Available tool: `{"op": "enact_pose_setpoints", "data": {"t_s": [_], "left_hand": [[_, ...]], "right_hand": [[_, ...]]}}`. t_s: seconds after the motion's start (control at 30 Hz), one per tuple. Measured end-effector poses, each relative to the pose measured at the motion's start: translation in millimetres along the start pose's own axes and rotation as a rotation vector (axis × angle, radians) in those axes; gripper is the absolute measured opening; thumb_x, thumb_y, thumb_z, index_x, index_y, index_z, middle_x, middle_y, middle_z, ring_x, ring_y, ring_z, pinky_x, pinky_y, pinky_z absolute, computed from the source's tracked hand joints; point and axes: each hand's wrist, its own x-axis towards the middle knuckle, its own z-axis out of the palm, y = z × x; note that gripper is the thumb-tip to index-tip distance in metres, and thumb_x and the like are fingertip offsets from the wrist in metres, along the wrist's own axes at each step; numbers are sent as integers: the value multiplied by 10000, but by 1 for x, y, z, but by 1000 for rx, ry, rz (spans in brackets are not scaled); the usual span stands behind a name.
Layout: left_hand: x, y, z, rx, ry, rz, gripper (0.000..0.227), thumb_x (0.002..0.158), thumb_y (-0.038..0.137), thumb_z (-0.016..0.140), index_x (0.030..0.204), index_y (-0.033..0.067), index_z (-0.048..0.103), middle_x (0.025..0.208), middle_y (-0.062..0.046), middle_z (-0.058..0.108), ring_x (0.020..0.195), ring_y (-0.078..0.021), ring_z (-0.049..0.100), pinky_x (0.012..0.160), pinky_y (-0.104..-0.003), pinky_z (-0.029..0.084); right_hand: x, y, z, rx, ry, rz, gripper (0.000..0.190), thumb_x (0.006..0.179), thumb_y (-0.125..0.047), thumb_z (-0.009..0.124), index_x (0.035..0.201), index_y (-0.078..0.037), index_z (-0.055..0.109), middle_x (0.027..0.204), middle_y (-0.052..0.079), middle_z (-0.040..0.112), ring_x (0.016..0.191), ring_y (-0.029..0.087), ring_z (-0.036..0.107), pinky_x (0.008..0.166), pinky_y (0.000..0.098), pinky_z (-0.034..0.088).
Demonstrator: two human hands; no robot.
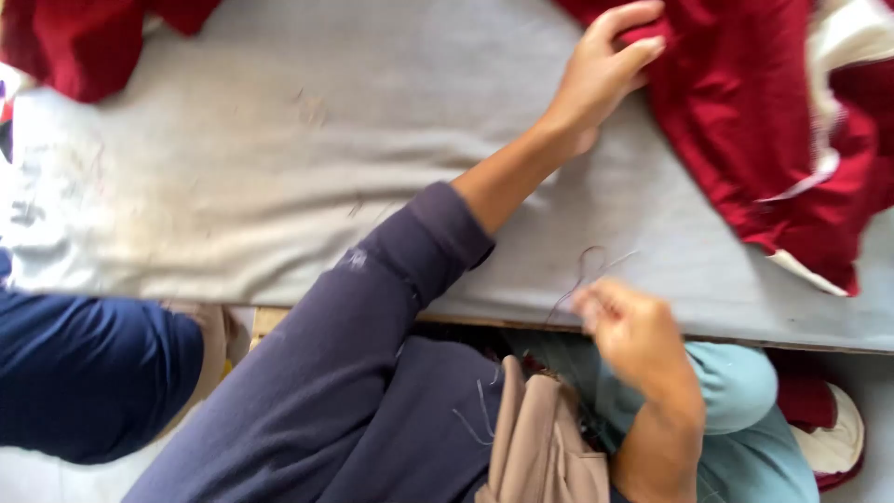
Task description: The person uses blue-handled scissors to cut a piece of red fabric with a white border. They hold the fabric with their left hand and carefully snip along the edge, removing a strip of material.
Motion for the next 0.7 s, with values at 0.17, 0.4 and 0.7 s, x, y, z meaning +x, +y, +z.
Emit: {"op": "enact_pose_setpoints", "data": {"t_s": [0.17,0.4,0.7], "left_hand": [[26,-37,3,-116,7,150,242,748,14,599,988,13,633,830,-128,666,747,-204,632,617,-343,550],[10,-8,7,166,124,63,382,722,91,623,1103,82,657,924,-81,707,729,-157,607,704,-291,501],[4,6,9,178,116,-12,409,698,130,585,1097,77,656,858,-89,698,689,-159,598,633,-310,528]], "right_hand": [[-2,-31,13,-138,339,-60,246,838,-240,632,1029,-92,587,929,47,574,753,196,566,665,362,450],[-23,-32,20,317,-197,-438,304,890,-252,500,732,-83,697,746,45,710,681,156,680,641,267,535],[-20,-37,43,128,-307,-172,98,788,-195,664,762,-111,707,735,-19,692,657,67,626,601,201,490]]}}
